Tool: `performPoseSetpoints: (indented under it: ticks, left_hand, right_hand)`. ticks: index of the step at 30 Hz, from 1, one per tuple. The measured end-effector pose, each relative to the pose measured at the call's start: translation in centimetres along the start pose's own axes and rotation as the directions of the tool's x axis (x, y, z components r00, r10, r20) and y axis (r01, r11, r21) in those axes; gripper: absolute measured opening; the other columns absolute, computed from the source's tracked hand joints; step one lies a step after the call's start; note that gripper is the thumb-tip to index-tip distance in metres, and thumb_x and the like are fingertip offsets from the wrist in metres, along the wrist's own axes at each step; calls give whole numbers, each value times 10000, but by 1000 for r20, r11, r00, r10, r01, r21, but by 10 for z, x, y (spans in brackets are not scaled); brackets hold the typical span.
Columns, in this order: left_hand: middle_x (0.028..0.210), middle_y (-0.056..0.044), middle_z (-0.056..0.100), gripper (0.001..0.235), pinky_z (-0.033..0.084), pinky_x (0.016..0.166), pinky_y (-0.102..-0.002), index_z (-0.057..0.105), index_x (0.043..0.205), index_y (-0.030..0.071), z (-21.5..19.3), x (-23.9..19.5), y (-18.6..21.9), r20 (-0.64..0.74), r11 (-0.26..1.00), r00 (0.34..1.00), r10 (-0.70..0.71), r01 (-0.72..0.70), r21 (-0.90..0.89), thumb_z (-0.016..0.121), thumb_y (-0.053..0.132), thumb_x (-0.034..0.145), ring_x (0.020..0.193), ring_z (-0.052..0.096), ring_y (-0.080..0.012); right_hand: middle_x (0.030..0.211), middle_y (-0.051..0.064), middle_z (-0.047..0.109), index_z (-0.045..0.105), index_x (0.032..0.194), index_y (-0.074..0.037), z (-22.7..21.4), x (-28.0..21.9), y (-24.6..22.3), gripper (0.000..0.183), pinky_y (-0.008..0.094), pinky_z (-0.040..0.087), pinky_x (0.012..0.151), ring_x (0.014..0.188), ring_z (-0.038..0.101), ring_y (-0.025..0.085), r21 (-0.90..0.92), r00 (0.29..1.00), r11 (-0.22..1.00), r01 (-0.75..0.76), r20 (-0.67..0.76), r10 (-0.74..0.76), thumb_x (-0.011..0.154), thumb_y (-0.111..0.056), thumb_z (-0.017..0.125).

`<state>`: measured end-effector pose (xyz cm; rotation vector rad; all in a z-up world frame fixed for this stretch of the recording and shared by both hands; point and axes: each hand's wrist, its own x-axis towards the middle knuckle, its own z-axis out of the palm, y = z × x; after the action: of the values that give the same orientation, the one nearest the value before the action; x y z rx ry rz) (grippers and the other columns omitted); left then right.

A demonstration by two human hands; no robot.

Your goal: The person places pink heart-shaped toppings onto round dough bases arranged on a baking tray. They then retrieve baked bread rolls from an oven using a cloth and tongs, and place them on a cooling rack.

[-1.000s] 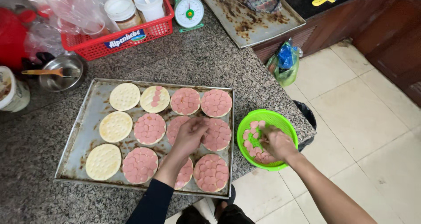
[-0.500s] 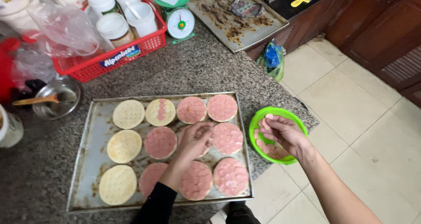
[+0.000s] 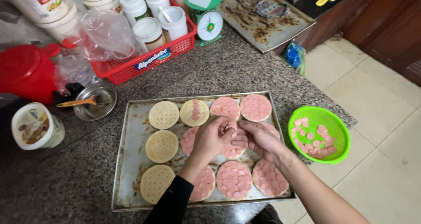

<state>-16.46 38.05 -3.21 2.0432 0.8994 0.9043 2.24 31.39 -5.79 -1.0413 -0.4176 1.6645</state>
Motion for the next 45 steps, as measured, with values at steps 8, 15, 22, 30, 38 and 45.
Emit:
performPoseSetpoints:
  ticks: [8, 15, 22, 30, 38, 45]
  left_hand:
    - [936, -94, 762, 227, 584, 688, -338, 735, 1077, 65, -33, 10, -28, 86, 978, 984, -154, 164, -132, 722, 187, 886, 776, 758, -219]
    - [934, -133, 709, 134, 531, 759, -436, 734, 954, 60, -50, 10, -49, 226, 959, 972, 71, -128, 253, 703, 189, 934, 892, 692, -337]
    - [828, -100, 725, 186, 564, 635, -400, 716, 818, 77, -65, 7, -101, 20, 965, 969, -247, 244, 98, 739, 257, 862, 685, 729, -275]
    - [782, -137, 716, 304, 521, 658, -445, 743, 780, 60, -51, 5, -161, -203, 832, 877, -435, 478, 282, 767, 334, 909, 730, 686, -350]
    - [812, -154, 706, 156, 524, 702, -475, 753, 818, 61, -29, 14, -159, -117, 899, 962, -246, 272, 343, 752, 216, 836, 761, 680, -362]
    - [751, -148, 680, 180, 521, 703, -487, 701, 712, 28, -23, 13, -162, -157, 870, 971, -181, 233, 434, 747, 171, 812, 719, 671, -357]
  right_hand:
    - [950, 52, 729, 648, 1198, -37, 12, 38, 21, 251, 274, 557, 622, 765, 713, 137, -389, 994, 917, -86, -100, 51, 982, -161, 614]
    - [809, -26, 734, 746, 1190, -110, 20, 66, 36, 257, 176, 529, 517, 643, 646, 42, -751, 997, 656, 73, 49, -56, 962, -181, 652]
    - [916, 26, 729, 725, 1169, -53, 14, 89, 43, 238, 241, 555, 626, 718, 676, 116, -483, 986, 862, -156, -133, 104, 990, -173, 625]
    - [1072, 110, 760, 624, 1214, 29, -6, 105, 44, 266, 346, 636, 796, 951, 766, 249, -167, 956, 961, -220, -233, 178, 998, -99, 538]
    - [1153, 186, 748, 622, 1262, 32, -12, 105, 39, 294, 347, 627, 840, 992, 757, 270, -174, 952, 955, -239, -233, 196, 1005, -86, 540]
    - [1125, 156, 746, 614, 1238, 5, -17, 108, 45, 279, 357, 625, 827, 979, 757, 280, -194, 950, 949, -250, -239, 202, 973, -78, 586]
